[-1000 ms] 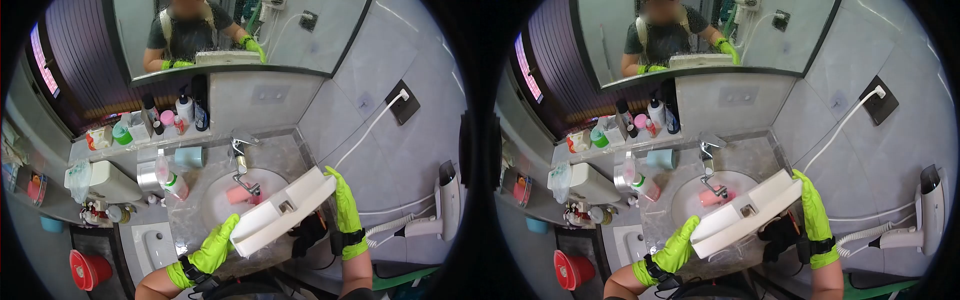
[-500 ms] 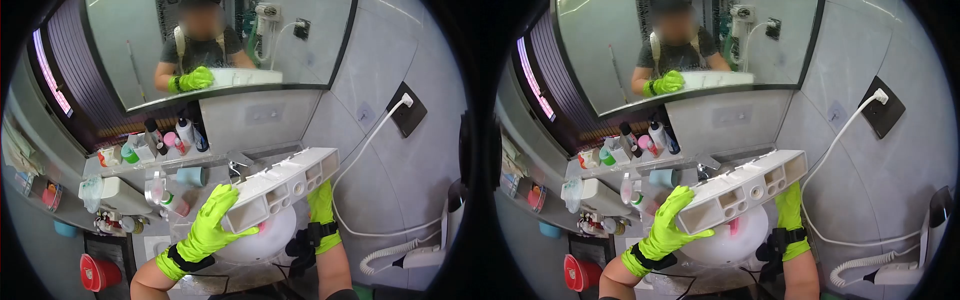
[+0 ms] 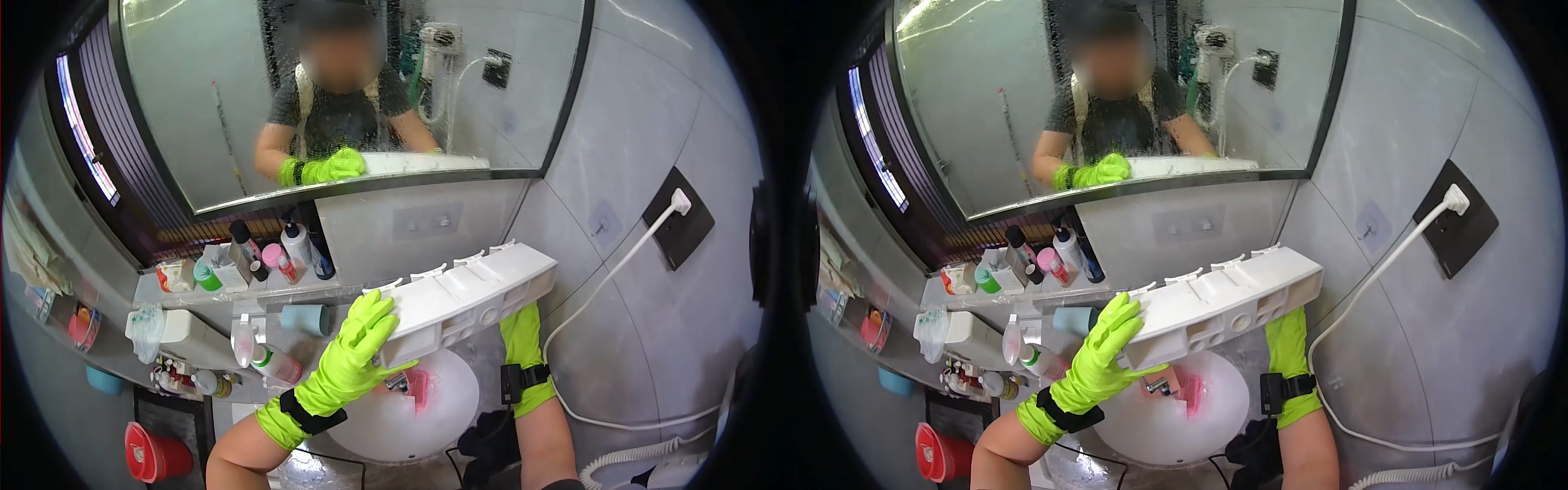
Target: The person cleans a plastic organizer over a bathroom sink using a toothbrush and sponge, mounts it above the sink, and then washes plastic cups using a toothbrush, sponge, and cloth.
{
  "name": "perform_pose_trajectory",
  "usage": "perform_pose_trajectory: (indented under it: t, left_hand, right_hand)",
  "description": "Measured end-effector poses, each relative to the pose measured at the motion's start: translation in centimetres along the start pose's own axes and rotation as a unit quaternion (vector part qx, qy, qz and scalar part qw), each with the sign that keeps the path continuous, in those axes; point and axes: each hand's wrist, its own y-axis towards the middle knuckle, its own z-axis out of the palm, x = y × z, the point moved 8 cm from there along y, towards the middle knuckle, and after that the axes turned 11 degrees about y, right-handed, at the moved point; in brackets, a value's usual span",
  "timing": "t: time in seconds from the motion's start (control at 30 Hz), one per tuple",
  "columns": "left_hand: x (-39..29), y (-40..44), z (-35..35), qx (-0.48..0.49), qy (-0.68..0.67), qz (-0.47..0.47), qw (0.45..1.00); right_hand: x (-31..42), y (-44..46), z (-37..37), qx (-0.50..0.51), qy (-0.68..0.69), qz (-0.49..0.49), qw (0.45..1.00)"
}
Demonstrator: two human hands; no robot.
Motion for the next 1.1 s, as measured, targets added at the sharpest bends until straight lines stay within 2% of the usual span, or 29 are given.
perform_pose_trajectory:
  t: [0.17, 0.33, 0.37, 0.43, 0.47, 0.5, 0.57, 0.6, 0.7, 0.73, 0.87, 0.93, 0.97, 1.0, 1.1]
  left_hand:
    - [1.3, 0.2, 0.9, 0.007, 0.010, -0.007, 1.000]
    - [2.0, 0.2, 1.5, 0.005, 0.003, -0.013, 1.000]
    - [2.2, 0.2, 1.6, 0.004, -0.004, -0.015, 1.000]
    - [3.0, 1.0, 1.8, 0.012, -0.011, -0.043, 0.999]
    - [3.4, 1.5, 1.8, 0.016, -0.014, -0.058, 0.998]
    - [5.0, 1.5, 2.2, 0.013, -0.082, -0.125, 0.989]
    - [8.8, 1.0, 4.1, 0.004, -0.214, -0.256, 0.943]
    - [10.2, 1.4, 4.5, 0.008, -0.277, -0.287, 0.917]
    - [13.8, 2.3, 5.1, -0.019, -0.285, -0.303, 0.909]
    - [13.9, 2.9, 4.5, -0.030, -0.251, -0.274, 0.928]
    - [15.1, 4.7, 4.0, -0.074, -0.279, -0.279, 0.916]
    - [14.3, 5.6, 3.0, -0.095, -0.046, -0.237, 0.966]
    - [13.6, 6.0, 2.6, -0.103, 0.072, -0.210, 0.970]
    - [13.7, 5.8, 2.8, -0.134, 0.110, -0.192, 0.966]
    - [15.4, 5.1, 4.0, -0.170, 0.050, -0.245, 0.953]
  right_hand:
    - [-0.8, 1.0, 0.4, 0.014, -0.042, -0.026, 0.999]
    - [-1.6, 1.7, 0.8, 0.019, 0.052, -0.010, 0.998]
    - [-2.8, 1.7, 0.6, 0.011, 0.154, 0.027, 0.988]
    - [-4.8, 1.7, 0.7, -0.003, 0.352, 0.102, 0.930]
    - [-5.4, 1.6, 0.8, -0.008, 0.353, 0.115, 0.929]
    - [-3.8, 1.6, 1.3, -0.012, 0.354, 0.127, 0.927]
    - [0.9, 1.6, 2.6, -0.020, 0.355, 0.152, 0.922]
    - [2.7, 1.8, 3.1, -0.024, 0.355, 0.164, 0.920]
    - [3.8, 2.7, 3.8, 0.009, 0.316, 0.164, 0.934]
    - [4.0, 3.0, 4.1, 0.027, 0.296, 0.159, 0.942]
    - [5.3, 4.7, 4.4, -0.004, 0.294, 0.086, 0.952]
    - [8.2, 5.3, 4.5, -0.018, 0.284, 0.028, 0.958]
    - [7.7, 5.4, 4.5, -0.011, 0.281, 0.028, 0.959]
    - [6.9, 5.6, 4.4, -0.005, 0.279, 0.028, 0.960]
    - [5.1, 6.0, 4.2, 0.008, 0.216, 0.022, 0.976]
